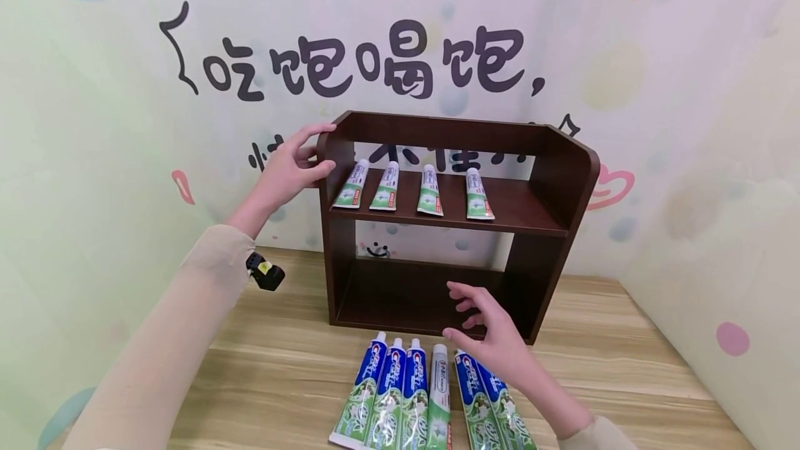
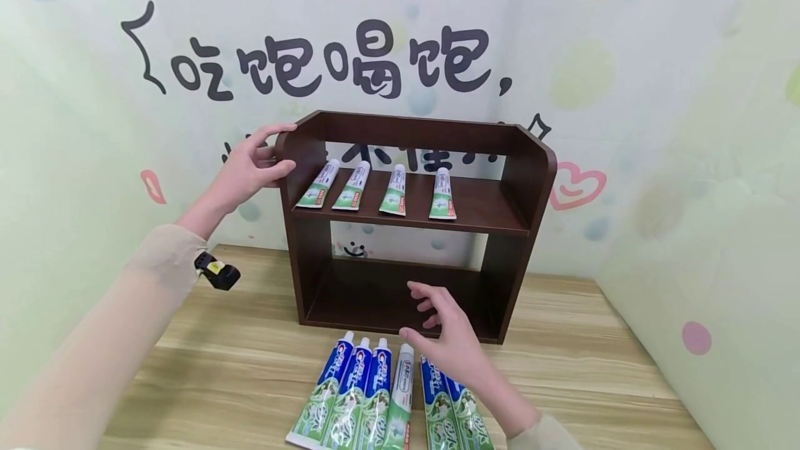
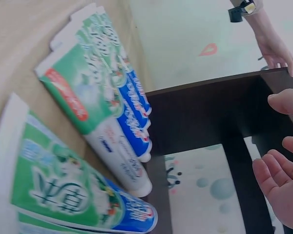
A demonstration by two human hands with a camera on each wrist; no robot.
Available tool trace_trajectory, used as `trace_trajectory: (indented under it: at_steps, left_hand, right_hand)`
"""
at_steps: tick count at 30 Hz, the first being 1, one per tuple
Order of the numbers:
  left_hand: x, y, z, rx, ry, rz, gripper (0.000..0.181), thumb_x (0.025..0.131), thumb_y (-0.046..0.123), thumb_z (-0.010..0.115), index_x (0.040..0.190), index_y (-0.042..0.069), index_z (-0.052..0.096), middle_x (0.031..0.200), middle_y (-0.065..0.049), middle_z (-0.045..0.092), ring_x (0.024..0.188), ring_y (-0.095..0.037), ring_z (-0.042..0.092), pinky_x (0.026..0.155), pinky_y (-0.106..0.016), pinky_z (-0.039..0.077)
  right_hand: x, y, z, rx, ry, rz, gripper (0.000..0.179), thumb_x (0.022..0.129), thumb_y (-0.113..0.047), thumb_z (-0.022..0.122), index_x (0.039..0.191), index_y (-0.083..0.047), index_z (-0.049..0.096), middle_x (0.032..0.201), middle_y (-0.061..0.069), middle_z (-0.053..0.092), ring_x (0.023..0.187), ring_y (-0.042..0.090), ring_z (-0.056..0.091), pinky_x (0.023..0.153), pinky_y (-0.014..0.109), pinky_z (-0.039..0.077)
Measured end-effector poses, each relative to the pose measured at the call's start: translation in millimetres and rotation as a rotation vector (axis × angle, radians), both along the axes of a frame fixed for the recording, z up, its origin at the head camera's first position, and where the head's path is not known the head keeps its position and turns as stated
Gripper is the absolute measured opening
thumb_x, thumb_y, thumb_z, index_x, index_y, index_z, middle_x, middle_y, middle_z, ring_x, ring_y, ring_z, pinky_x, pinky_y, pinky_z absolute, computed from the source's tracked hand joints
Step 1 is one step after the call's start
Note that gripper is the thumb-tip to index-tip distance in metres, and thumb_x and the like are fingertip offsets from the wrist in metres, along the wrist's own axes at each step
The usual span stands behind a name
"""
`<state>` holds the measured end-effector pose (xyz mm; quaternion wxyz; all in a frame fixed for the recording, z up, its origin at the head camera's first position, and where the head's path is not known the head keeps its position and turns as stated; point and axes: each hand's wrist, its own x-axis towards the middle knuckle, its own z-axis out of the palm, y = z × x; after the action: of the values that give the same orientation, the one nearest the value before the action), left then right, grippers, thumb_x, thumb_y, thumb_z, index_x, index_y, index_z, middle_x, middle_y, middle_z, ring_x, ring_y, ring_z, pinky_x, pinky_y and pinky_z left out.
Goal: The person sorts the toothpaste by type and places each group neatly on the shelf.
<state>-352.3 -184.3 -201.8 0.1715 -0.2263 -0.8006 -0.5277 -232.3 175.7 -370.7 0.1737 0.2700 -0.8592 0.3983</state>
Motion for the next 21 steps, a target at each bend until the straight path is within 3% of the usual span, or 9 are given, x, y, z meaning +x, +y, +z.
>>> trace_trajectory:
  at_steps: [8,13,21]
  left_hand:
    - [1.1,1.0,0.6,0.011,0.001,-0.005,0.057,0.093,0.014,0.067,0.144,0.028,0.047,0.135,-0.018,0.06,0.109,-0.036,0.067,0.073,-0.027,0.061]
    - [1.0,1.4,0.8,0.009,0.001,-0.003,0.058,0.093,0.012,0.066,0.145,0.028,0.047,0.137,-0.019,0.058,0.11,-0.037,0.067,0.073,-0.028,0.061]
    - [1.0,0.4,0.3,0.008,-0.002,-0.004,0.06,0.092,0.012,0.066,0.146,0.03,0.045,0.137,-0.02,0.058,0.11,-0.037,0.066,0.073,-0.028,0.061]
  right_hand:
    - [5.1,-3.0,-19.4,-0.018,-0.113,-0.003,0.07,0.081,-0.016,0.081,0.141,-0.028,0.047,0.127,-0.001,0.058,0.107,0.019,0.058,0.083,0.024,0.056]
    - [8.7,-3.3,-30.0,-0.025,-0.18,0.024,0.067,0.083,-0.02,0.079,0.141,-0.026,0.047,0.128,0.001,0.057,0.107,0.018,0.057,0.084,0.027,0.057]
    - [13.3,-3.7,-47.1,-0.013,-0.293,0.03,0.067,0.084,-0.022,0.079,0.142,-0.025,0.045,0.127,0.007,0.057,0.107,0.029,0.058,0.082,0.022,0.056]
